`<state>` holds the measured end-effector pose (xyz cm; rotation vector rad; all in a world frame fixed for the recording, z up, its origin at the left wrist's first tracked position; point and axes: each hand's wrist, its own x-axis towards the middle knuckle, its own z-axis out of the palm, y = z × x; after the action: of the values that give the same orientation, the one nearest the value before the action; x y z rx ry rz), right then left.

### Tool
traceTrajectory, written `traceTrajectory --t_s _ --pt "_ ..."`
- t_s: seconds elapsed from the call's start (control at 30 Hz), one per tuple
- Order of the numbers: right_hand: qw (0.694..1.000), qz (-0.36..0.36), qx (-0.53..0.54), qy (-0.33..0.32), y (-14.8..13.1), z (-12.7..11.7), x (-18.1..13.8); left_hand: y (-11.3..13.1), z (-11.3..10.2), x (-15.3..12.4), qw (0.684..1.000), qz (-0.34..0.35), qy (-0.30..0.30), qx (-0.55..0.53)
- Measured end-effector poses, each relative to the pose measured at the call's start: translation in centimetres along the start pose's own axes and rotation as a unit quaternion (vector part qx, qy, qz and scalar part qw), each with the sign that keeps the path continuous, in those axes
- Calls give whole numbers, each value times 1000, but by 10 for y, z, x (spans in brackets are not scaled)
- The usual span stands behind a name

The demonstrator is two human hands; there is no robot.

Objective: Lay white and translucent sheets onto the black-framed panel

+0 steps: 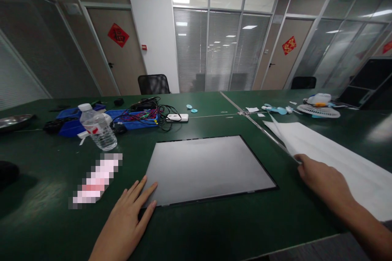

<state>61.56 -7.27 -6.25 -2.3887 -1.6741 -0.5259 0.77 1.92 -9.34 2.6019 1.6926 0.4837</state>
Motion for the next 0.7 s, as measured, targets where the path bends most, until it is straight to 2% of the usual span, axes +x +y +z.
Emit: traceTrajectory --t_s 0.07,0.13,0.23,0.33,0.43,0.57,0.7 --pt "999 -42 5 -13 -33 -1 -5 1 -1 0 1000 -5 -1 -4" --pt "989 -138 42 -28 -71 -4 -10 1 -1 0 1000 -8 -7 -6" --pt "943 -301 133 -58 -125 -12 -16 2 0 -1 1000 -14 -8 -9" --pt "908 -368 179 -89 -162 -21 -20 2 2 -4 1000 -25 4 -9" --pt "894 -386 208 -97 -175 -23 -22 2 2 -7 999 -38 10 3" --pt "891 -378 236 -88 -171 -14 -24 5 -1 -8 999 -45 12 3" --pt "891 -385 224 -88 -168 -10 -28 8 -4 -9 996 -76 17 -45"
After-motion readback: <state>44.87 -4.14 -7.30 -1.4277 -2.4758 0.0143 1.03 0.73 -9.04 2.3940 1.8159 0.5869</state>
